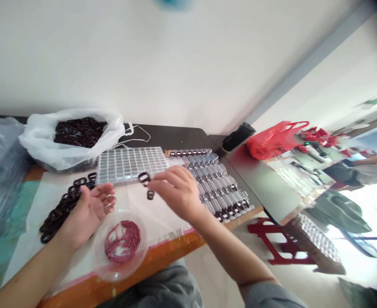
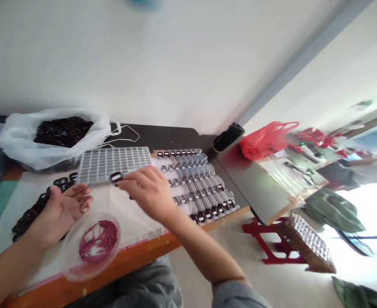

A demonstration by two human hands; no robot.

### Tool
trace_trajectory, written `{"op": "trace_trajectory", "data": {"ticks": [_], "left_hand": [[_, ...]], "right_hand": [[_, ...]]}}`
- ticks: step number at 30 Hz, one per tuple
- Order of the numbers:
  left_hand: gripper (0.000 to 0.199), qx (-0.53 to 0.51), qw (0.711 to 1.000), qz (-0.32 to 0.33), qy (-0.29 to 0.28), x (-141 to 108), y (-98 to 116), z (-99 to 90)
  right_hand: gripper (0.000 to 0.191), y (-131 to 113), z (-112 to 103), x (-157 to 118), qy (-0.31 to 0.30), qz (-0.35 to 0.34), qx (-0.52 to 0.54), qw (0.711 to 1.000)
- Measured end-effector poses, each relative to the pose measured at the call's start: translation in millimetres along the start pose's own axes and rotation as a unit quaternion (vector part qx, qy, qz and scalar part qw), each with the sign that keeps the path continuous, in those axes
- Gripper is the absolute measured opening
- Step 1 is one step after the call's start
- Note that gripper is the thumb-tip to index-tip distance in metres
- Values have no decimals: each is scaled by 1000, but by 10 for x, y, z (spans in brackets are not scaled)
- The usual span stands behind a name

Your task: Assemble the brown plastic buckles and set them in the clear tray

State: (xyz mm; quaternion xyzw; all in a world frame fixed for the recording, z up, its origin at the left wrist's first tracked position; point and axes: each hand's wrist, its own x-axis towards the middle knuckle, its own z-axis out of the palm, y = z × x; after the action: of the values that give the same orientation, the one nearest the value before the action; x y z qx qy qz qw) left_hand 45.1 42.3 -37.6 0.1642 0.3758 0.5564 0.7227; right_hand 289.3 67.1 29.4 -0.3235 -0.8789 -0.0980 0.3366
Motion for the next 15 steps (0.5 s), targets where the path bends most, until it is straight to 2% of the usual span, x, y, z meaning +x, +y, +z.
{"op": "trace_trajectory", "data": {"ticks": [3, 5, 8, 10, 12, 15], "left_hand": [[46, -1, 999, -18, 43, 11, 60, -5], [44, -1, 995, -44, 93, -4, 101, 36], [46, 9, 986, -69, 153, -35, 140, 135], [41, 21, 983, -65, 169, -41, 145, 183], [35, 27, 983, -61, 174, -32, 135, 190], [26, 21, 987, -54, 147, -4, 99, 127]], "right_hand": [[14, 645, -205, -260, 35, 55, -48, 997], [15, 1165, -317, -501, 34, 103, -92, 990], [23, 1936, -435, -882, -32, 231, -170, 957], [24, 2367, -467, -1094, -54, 265, -186, 945], [23, 2704, -456, -1248, -76, 283, -191, 937], [22, 3050, -384, -1380, -113, 301, -191, 927]]}}
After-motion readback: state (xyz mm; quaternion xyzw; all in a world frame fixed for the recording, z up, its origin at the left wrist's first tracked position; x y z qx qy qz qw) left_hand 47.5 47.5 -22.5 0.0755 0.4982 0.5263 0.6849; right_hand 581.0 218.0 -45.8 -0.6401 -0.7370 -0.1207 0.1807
